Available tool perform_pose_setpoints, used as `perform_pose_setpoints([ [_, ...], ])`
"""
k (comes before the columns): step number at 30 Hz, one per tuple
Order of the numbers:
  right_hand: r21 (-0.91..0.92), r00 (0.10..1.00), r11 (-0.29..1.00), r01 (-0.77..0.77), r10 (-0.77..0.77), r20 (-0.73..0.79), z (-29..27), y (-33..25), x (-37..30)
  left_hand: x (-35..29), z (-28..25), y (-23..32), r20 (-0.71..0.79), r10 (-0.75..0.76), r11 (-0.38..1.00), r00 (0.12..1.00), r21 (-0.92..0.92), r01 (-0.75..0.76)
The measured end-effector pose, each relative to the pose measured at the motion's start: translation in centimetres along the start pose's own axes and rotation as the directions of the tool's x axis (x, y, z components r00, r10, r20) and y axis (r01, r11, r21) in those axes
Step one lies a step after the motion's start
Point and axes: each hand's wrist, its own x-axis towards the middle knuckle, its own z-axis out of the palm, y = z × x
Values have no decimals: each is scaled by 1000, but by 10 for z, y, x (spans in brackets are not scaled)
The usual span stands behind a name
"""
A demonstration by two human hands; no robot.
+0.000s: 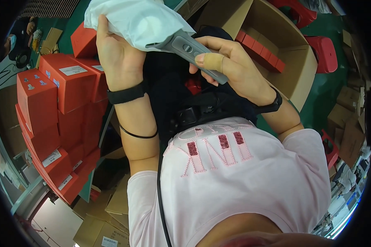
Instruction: Packaging individual items into small red boxes and then stacking those boxes into a larger shipping carton.
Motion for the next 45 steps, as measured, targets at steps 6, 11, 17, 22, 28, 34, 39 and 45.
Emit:
perform_pose_setpoints([
  [6, -5, 998, 998, 58, -58, -2, 0, 4, -1, -5, 10, -4, 20, -7, 1000, 1000, 5, 7],
  [11, 4, 998, 998, 63, -63, -30, 1, 3, -1, -3, 35, -19, -167, 135, 980, 977, 171, -106],
  [17, 24, 995, 995, 95, -94, -24, -1, -2, 2, 0, 24, -7, 27, 62, 995, 998, 78, -64],
  [22, -114, 986, 982, 151, -158, -59, -8, -12, -3, -1, 63, -58, -176, 370, 809, 912, 545, -223],
  [28, 244, 922, 908, 340, -271, -275, -22, -2, 21, -10, 67, -129, 1, 575, 591, 818, 692, -416],
  [34, 334, 872, 809, 483, -411, -267, -38, 0, 23, -19, 82, -101, 41, 258, 800, 965, 550, -238],
  [39, 5, 772, 783, 623, -613, -168, -2, -1, 23, -5, 97, -103, -95, 278, 817, 956, 547, -183],
  [45, -634, 573, 491, 598, -815, -90, -20, -13, 14, -3, 92, -96, -202, 154, 979, 967, 163, -122],
])
